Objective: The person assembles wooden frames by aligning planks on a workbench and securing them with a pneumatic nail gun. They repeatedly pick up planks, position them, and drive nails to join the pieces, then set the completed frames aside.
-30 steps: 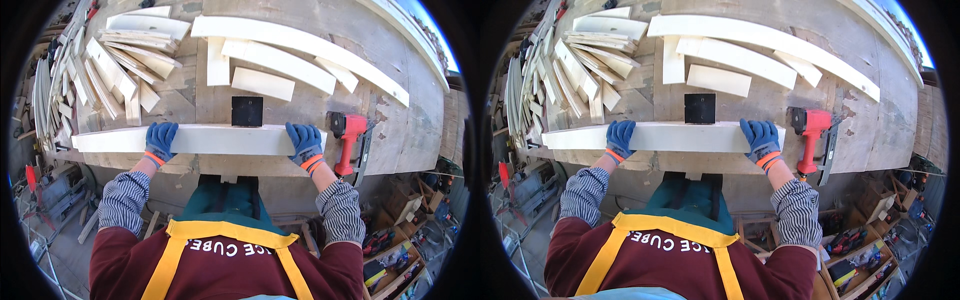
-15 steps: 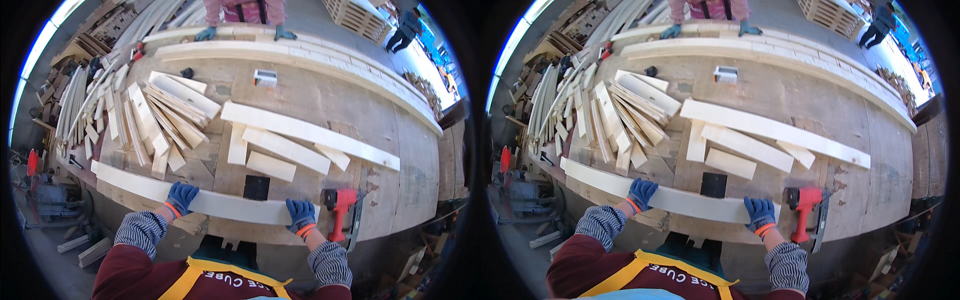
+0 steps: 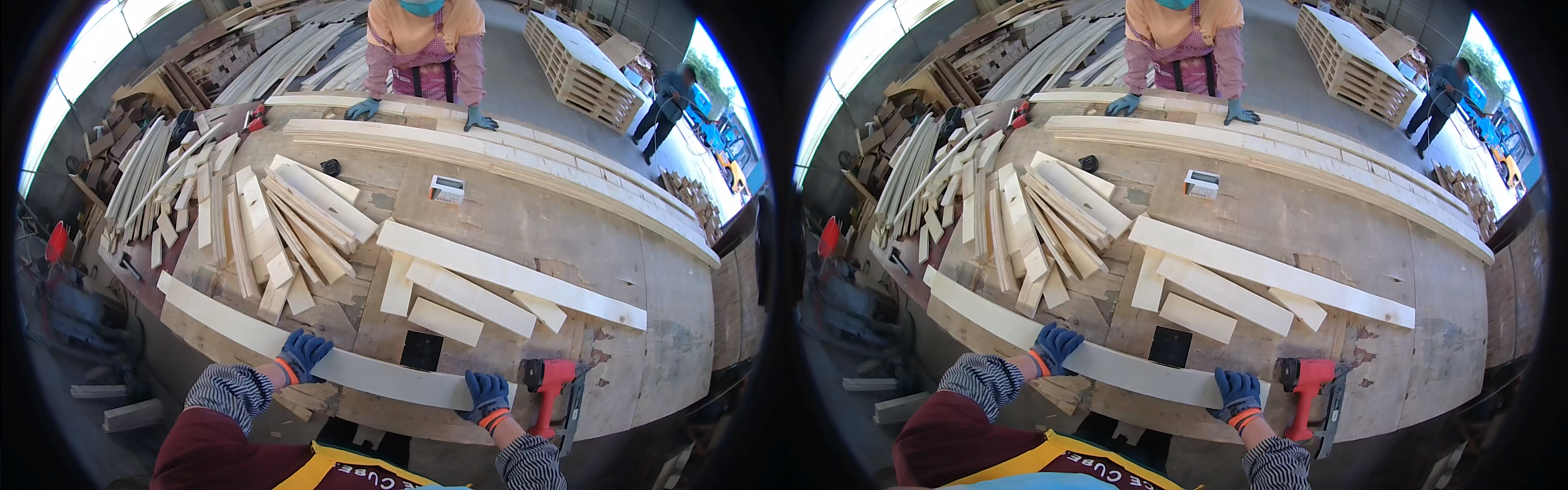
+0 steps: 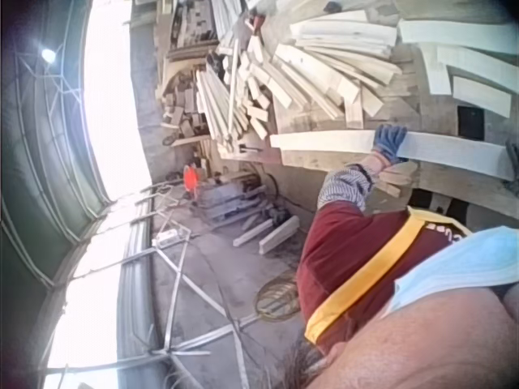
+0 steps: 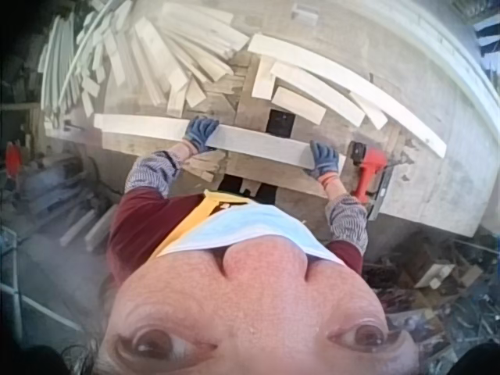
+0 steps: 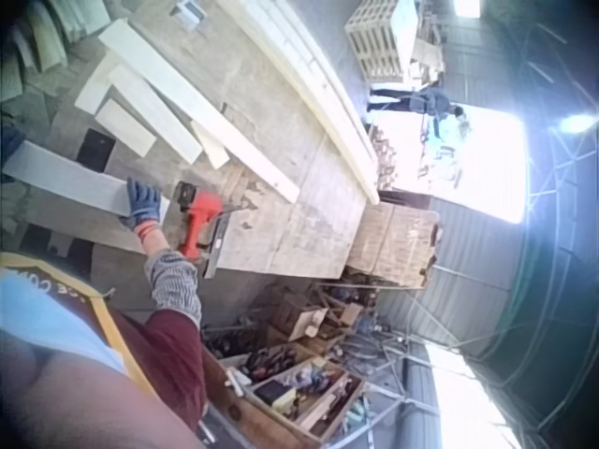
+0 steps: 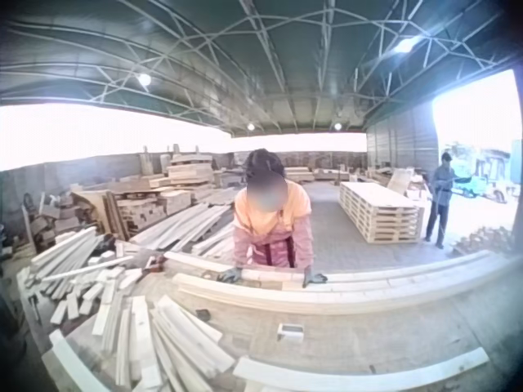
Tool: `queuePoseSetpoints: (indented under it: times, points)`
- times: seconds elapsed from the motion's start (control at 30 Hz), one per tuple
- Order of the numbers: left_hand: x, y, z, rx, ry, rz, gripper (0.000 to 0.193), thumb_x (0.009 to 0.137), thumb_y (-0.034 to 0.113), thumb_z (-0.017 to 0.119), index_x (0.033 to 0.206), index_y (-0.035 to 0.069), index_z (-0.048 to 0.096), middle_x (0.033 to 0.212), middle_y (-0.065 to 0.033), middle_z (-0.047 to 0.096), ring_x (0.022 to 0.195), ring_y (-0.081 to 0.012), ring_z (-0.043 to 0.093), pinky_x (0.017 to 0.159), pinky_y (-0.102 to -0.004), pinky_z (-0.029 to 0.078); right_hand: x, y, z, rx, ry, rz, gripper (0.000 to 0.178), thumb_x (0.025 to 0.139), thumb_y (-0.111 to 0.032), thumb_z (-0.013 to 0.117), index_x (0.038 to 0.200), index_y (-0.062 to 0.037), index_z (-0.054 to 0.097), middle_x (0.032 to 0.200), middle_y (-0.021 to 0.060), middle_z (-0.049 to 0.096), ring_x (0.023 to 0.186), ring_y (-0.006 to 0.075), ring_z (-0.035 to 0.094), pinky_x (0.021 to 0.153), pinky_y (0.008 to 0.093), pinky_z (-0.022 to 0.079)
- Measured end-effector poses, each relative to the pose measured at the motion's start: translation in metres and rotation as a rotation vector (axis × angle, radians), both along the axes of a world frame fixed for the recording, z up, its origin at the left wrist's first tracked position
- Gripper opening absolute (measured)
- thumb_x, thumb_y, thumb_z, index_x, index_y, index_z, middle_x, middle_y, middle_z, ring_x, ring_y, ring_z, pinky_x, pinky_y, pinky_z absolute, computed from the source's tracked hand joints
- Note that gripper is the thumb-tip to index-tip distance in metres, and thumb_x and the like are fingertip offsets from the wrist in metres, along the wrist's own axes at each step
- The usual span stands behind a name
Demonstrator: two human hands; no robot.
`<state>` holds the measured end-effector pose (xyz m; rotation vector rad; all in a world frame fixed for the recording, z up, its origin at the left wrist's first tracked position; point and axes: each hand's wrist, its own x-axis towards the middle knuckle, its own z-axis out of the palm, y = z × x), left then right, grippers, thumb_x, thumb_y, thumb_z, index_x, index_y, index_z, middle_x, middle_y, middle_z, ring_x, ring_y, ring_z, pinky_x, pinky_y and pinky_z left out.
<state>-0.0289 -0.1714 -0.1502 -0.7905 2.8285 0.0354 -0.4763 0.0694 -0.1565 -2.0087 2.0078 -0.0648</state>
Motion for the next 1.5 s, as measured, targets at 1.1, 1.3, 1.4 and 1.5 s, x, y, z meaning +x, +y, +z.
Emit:
queuePoseSetpoints:
  times: [1.1, 1.3, 1.4, 1.5]
  points:
    - [0.018, -0.024, 0.000, 0.000, -0.056, 0.025, 0.109, 0.061, 0.064, 0.076, 0.149, 0.013, 0.038, 0.148, -0.0081, 0.045, 0.136, -0.0275, 0.042, 0.116, -0.0528, 0.028, 0.025, 0.008, 0.011, -0.057, 0.013, -0.045, 0.101, 0.061, -0.045, 0.082, 0.147, -0.0090, 0.042, 0.145, 0.0127, 0.045, 0.135, 0.0336, 0.041, 0.115, 0.0540, 0.028]
    - [0.026, -0.021, -0.023, -0.099, -0.034, -0.004, 0.096, 0.068, 0.053, 0.073, 0.147, 0.011, 0.039, 0.144, -0.0094, 0.047, 0.134, -0.0276, 0.044, 0.115, -0.0529, 0.028, 0.026, -0.006, -0.002, -0.098, 0.090, -0.055, 0.100, 0.061, -0.043, 0.082, 0.147, -0.0131, 0.041, 0.144, 0.0105, 0.046, 0.134, 0.0320, 0.043, 0.115, 0.0577, 0.026]
    - [0.024, -0.023, -0.020, -0.031, -0.004, 0.005, 0.090, 0.072, 0.049, 0.072, 0.146, 0.009, 0.039, 0.143, -0.0110, 0.048, 0.131, -0.0283, 0.045, 0.114, -0.0523, 0.031, 0.026, -0.009, -0.014, -0.089, 0.116, -0.057, 0.103, 0.062, -0.045, 0.081, 0.150, -0.0137, 0.038, 0.146, 0.0096, 0.043, 0.137, 0.0301, 0.039, 0.117, 0.0589, 0.022]
    - [0.025, -0.024, -0.016, -0.019, 0.162, -0.028, 0.089, 0.070, 0.046, 0.074, 0.143, 0.008, 0.042, 0.138, -0.0115, 0.050, 0.126, -0.0305, 0.048, 0.110, -0.0518, 0.035, 0.021, -0.006, -0.014, -0.061, 0.050, -0.041, 0.102, 0.064, -0.044, 0.081, 0.150, -0.0134, 0.037, 0.145, 0.0088, 0.044, 0.136, 0.0292, 0.040, 0.117, 0.0582, 0.022]
